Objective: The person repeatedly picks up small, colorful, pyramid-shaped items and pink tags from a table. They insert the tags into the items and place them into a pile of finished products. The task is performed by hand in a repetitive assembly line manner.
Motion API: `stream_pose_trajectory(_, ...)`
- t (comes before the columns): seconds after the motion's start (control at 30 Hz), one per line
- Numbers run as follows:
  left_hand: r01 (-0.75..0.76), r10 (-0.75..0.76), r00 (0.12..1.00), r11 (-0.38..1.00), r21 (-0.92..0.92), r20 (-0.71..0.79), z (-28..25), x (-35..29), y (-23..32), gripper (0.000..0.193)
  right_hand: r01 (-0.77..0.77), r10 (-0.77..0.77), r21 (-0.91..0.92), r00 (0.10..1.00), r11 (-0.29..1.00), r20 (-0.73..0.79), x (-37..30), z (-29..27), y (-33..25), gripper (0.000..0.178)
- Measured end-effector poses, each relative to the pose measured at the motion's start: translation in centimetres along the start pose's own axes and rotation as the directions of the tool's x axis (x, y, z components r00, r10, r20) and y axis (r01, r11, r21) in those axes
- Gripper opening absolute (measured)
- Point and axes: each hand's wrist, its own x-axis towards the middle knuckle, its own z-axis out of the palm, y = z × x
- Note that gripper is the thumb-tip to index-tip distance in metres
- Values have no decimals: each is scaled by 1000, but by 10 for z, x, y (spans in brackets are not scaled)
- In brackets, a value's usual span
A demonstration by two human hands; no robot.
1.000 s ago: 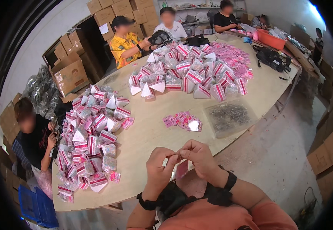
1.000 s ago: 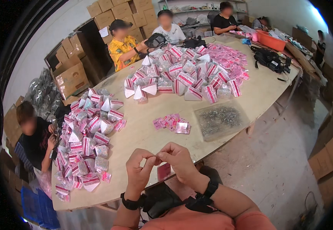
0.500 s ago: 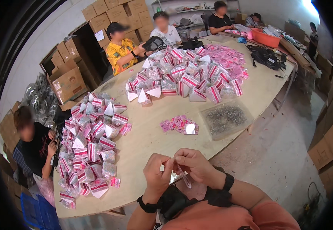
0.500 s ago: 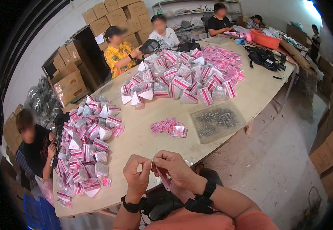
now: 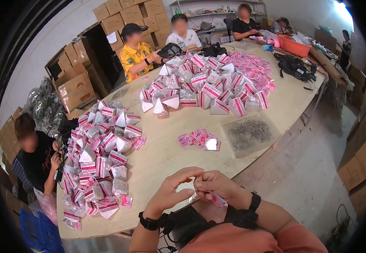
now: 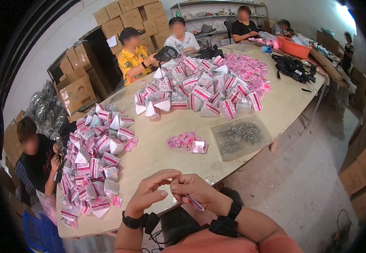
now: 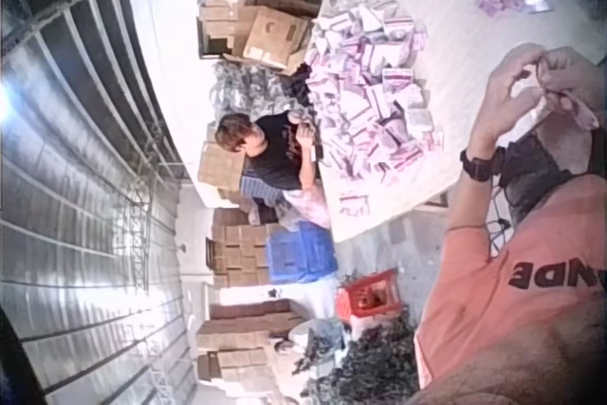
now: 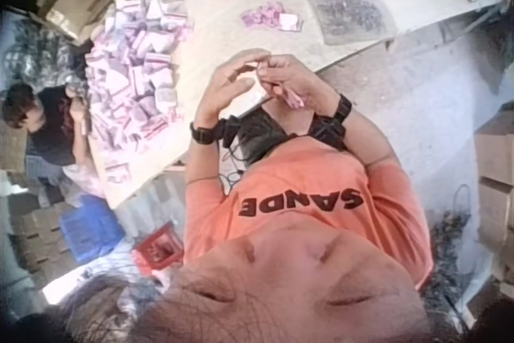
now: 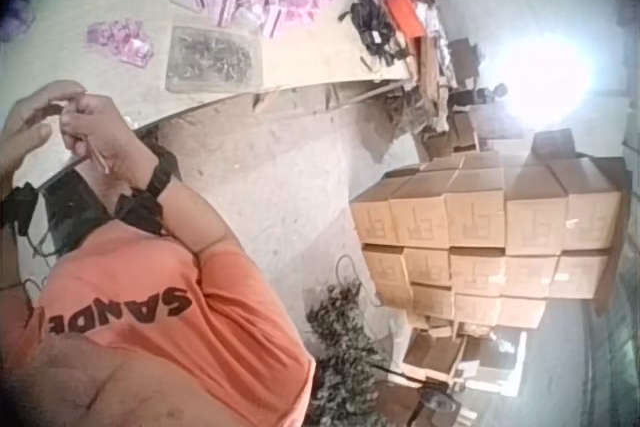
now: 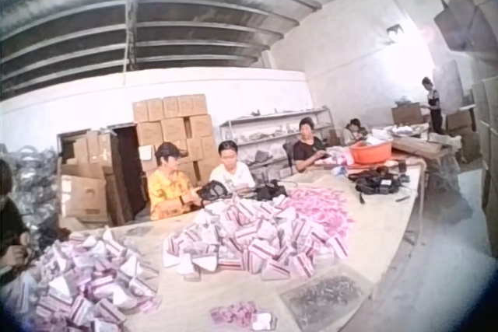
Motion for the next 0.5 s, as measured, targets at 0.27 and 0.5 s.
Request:
stream_pose_trajectory(0.27,13,19,982,987,163,-190,-3,-11,-15,22,-42,42,58,999,997,5,7,-6,6,15)
stream_pose_trajectory(0.5,37,98,933,932,361,-348,3,-13,-16,8,45,-48,-52,997,998,-61,20,-3,19,12)
